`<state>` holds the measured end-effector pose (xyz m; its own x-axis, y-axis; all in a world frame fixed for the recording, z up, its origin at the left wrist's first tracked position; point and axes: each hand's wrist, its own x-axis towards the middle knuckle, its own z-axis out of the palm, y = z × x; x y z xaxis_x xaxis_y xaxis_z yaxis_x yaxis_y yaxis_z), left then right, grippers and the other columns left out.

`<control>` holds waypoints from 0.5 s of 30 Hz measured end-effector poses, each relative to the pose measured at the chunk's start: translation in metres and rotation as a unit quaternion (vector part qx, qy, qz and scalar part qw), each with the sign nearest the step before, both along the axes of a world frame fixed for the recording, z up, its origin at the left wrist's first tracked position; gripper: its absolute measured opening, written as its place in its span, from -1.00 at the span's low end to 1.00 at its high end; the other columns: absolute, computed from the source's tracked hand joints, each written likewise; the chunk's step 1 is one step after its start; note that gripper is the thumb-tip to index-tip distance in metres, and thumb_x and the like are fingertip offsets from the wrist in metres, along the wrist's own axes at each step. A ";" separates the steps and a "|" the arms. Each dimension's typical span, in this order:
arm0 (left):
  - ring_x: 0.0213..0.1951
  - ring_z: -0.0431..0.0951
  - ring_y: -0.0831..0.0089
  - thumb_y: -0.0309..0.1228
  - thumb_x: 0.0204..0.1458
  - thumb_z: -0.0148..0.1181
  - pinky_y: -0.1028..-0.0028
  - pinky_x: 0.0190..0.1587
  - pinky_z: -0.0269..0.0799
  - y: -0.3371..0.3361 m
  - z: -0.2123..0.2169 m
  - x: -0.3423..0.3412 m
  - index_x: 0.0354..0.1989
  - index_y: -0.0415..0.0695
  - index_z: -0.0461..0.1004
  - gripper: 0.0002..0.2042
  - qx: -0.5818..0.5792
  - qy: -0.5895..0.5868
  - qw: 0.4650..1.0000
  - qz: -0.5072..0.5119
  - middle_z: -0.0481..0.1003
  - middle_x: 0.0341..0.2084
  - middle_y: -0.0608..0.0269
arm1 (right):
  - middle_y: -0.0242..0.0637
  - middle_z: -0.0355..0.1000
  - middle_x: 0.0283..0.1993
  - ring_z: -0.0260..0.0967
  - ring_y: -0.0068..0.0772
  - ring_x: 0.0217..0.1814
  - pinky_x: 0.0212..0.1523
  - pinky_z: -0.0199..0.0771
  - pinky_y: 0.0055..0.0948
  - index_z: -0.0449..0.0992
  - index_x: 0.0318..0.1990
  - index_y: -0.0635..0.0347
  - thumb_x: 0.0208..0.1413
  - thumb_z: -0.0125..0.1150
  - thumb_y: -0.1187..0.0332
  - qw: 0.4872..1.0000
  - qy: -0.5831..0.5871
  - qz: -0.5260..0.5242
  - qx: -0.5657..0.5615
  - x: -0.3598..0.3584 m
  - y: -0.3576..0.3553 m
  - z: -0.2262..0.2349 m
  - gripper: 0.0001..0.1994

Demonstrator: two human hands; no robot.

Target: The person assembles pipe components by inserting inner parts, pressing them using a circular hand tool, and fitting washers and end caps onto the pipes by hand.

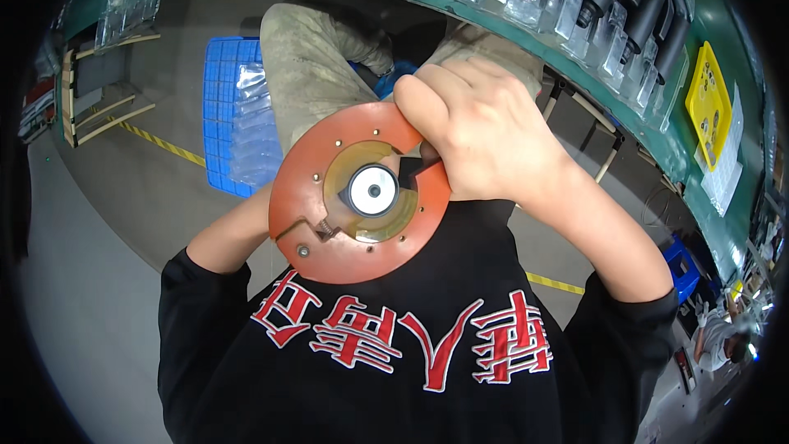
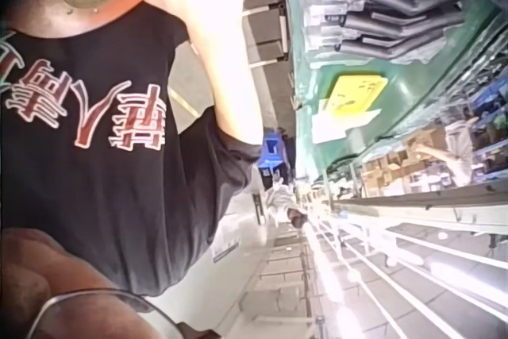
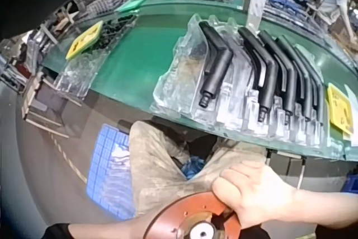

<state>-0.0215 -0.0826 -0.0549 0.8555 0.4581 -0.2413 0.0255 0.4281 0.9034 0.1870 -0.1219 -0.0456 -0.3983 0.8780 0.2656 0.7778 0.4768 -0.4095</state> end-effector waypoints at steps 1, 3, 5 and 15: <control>-0.10 0.59 0.40 -0.51 -0.23 0.42 0.47 -0.02 0.51 -0.001 0.000 0.003 -0.01 -0.22 0.49 -0.50 0.006 -0.014 1.000 0.008 0.59 -0.16 0.21 | -0.29 0.26 -0.43 0.27 -0.21 -0.45 -0.30 0.36 -0.35 0.31 -0.34 0.14 -0.13 0.19 0.38 1.000 -0.001 0.003 -0.005 0.002 0.000 -0.001 -0.79; -0.16 0.60 0.41 -0.51 -0.23 0.43 0.49 -0.08 0.52 -0.001 0.001 0.006 -0.06 -0.22 0.51 -0.55 0.018 -0.044 0.999 0.023 0.60 -0.20 0.22 | -0.28 0.26 -0.40 0.26 -0.23 -0.42 -0.26 0.36 -0.35 0.31 -0.32 0.14 -0.12 0.19 0.38 1.000 -0.003 0.008 -0.016 0.006 0.000 -0.001 -0.79; -0.08 0.57 0.37 -0.51 -0.22 0.44 0.44 0.01 0.49 0.002 0.002 0.004 0.03 -0.20 0.46 -0.47 0.027 -0.020 0.999 -0.009 0.57 -0.12 0.21 | -0.28 0.26 -0.38 0.26 -0.24 -0.40 -0.24 0.36 -0.35 0.32 -0.31 0.14 -0.12 0.20 0.37 1.000 -0.010 0.011 -0.012 0.010 0.001 -0.001 -0.78; -0.39 0.56 0.38 -0.45 -0.27 0.45 0.52 -0.31 0.43 0.006 -0.007 0.019 -0.19 -0.24 0.52 -0.61 0.182 -0.081 0.980 0.011 0.61 -0.36 0.24 | -0.27 0.23 -0.34 0.20 -0.28 -0.34 -0.20 0.31 -0.36 0.37 -0.25 0.20 -0.10 0.24 0.38 0.999 -0.006 0.032 0.041 0.018 0.006 0.005 -0.75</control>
